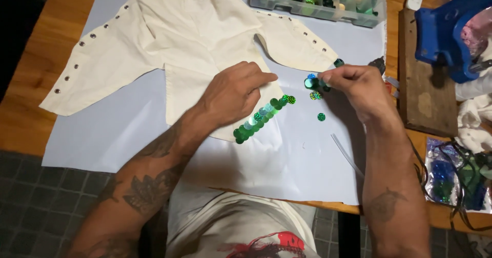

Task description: Decorate a white garment by adhering green sequins using a hot glue gun

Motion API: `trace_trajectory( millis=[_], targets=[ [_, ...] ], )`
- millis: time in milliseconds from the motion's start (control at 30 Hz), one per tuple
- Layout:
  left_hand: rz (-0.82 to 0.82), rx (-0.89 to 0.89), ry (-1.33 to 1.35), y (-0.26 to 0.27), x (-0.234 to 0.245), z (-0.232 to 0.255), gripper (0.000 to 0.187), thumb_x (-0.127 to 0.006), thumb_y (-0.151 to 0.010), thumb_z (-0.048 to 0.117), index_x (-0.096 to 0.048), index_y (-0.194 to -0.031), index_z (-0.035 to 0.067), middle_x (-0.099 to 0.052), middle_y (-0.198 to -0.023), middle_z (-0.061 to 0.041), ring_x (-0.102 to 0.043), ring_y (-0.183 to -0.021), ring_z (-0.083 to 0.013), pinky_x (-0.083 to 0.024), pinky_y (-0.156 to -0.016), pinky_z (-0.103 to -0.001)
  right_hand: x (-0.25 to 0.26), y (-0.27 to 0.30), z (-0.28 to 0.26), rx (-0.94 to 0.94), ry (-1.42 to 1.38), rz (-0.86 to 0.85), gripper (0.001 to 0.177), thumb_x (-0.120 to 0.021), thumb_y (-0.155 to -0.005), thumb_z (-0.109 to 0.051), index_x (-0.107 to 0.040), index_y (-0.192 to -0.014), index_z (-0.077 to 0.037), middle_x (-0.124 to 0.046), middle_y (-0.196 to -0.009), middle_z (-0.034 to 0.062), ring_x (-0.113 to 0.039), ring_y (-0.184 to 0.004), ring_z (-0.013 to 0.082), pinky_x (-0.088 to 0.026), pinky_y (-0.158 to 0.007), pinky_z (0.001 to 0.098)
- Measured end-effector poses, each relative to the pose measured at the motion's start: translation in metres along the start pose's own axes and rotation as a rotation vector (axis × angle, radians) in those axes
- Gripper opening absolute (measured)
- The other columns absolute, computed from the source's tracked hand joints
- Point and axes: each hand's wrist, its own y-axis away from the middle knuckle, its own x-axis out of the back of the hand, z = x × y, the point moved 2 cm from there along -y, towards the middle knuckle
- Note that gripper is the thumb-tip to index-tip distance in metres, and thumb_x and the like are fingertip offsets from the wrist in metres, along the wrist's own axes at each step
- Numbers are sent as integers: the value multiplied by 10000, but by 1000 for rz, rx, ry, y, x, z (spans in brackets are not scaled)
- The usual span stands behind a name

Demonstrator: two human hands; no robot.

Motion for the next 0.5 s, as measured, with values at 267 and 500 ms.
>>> trace_trajectory(
  millis=[267,500],
  targets=[
    [-8,82,77,-6,7,10,339,-540,-907,-19,-745,-1157,84,-642,-896,-105,-653,-836,-293,-544,-783,-400,3,-8,16,-134,-206,39,75,-770,-887,-91,-747,-910,-23,-593,-644,6,-498,-558,29,-322,-506,156],
    [59,228,439,-16,-9,21,203,-682,-901,66,-769,-1081,99,-706,-880,-73,-688,-793,-184,-576,-723,-316,-19,-6,22,-160,-485,-20,99,-772,-907,-68,-753,-983,-7,-698,-765,89,-577,-578,101,-425,-502,214]
  ],
)
